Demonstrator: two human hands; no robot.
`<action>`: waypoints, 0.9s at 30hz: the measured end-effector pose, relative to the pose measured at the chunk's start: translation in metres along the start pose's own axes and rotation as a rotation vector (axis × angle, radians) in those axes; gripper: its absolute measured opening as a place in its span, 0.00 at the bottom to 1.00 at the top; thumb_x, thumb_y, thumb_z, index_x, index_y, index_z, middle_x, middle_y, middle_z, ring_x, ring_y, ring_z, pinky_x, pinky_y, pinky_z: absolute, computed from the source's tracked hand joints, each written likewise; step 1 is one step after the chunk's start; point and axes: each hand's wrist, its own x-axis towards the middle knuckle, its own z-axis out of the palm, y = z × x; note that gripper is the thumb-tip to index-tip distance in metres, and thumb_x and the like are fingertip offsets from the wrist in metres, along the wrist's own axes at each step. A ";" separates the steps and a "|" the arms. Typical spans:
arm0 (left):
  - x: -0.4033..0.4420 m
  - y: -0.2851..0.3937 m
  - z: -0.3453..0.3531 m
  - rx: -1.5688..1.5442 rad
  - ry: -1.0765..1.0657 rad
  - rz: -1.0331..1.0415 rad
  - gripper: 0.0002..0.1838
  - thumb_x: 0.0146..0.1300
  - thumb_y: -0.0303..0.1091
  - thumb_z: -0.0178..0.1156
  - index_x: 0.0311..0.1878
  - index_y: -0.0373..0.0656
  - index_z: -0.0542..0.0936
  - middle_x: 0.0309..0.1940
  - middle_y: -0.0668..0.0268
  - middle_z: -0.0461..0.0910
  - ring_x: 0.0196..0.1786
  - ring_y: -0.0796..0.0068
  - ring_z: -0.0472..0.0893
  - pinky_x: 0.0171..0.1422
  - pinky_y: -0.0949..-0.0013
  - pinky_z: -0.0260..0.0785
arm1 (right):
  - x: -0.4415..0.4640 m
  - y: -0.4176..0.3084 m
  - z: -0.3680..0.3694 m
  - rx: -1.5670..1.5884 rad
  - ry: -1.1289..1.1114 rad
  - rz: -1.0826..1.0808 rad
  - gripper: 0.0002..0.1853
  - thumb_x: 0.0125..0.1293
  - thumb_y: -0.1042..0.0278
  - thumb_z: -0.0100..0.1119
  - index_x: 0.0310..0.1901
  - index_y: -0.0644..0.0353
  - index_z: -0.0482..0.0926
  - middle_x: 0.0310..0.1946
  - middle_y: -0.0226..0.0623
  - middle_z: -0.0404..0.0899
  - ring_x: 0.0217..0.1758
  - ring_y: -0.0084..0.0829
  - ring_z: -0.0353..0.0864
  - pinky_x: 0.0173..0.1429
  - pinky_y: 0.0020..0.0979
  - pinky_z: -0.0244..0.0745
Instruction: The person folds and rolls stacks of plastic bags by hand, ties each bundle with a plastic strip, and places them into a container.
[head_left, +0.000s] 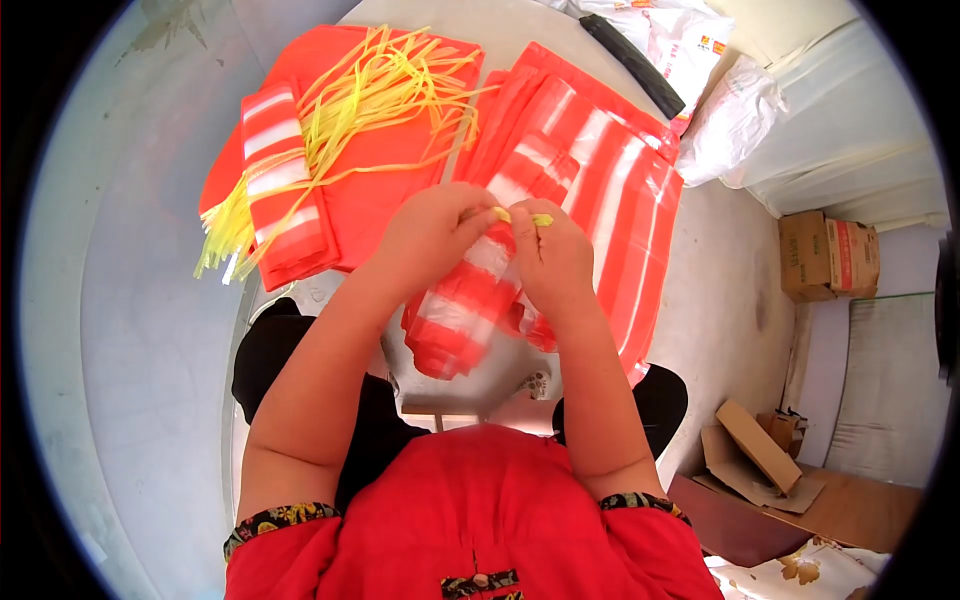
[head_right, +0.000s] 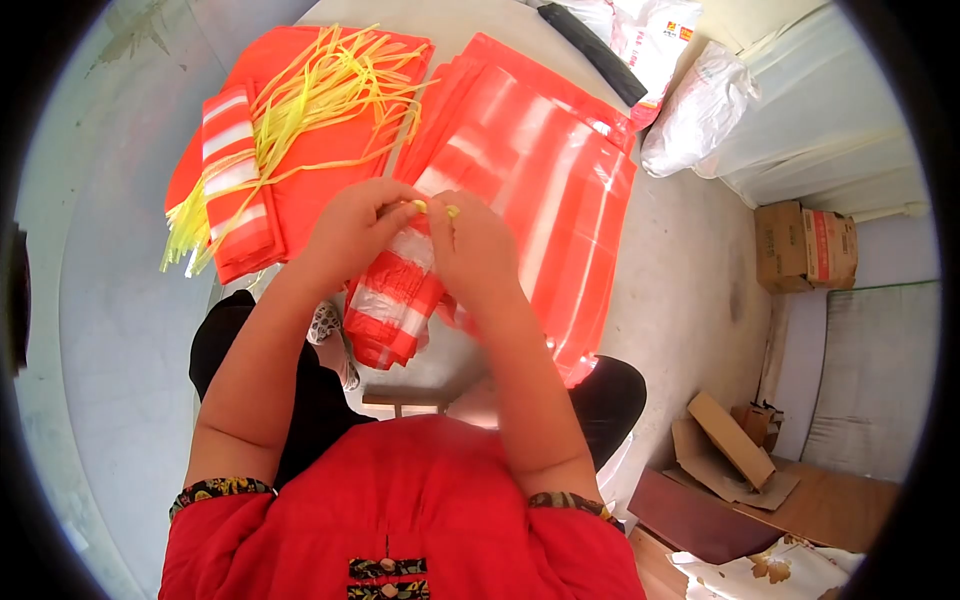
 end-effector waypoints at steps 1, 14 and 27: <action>0.000 0.004 -0.002 -0.088 -0.037 -0.117 0.06 0.76 0.30 0.63 0.50 0.42 0.84 0.31 0.70 0.78 0.36 0.79 0.78 0.42 0.70 0.70 | -0.001 0.007 0.004 0.019 0.048 -0.011 0.12 0.78 0.63 0.59 0.50 0.60 0.87 0.52 0.45 0.84 0.57 0.46 0.83 0.59 0.44 0.79; 0.012 -0.029 -0.012 0.587 0.187 -0.038 0.13 0.69 0.41 0.68 0.38 0.39 0.84 0.38 0.53 0.84 0.44 0.46 0.84 0.48 0.49 0.76 | -0.022 0.065 -0.001 -0.230 0.207 -0.195 0.14 0.79 0.66 0.60 0.56 0.65 0.88 0.45 0.43 0.81 0.47 0.39 0.82 0.53 0.36 0.78; 0.010 -0.033 0.001 0.789 0.109 -0.064 0.13 0.73 0.41 0.63 0.39 0.39 0.82 0.39 0.53 0.84 0.45 0.47 0.85 0.47 0.48 0.78 | 0.014 0.042 0.006 0.849 -0.111 0.142 0.23 0.85 0.61 0.48 0.29 0.63 0.78 0.46 0.41 0.88 0.34 0.24 0.80 0.41 0.26 0.77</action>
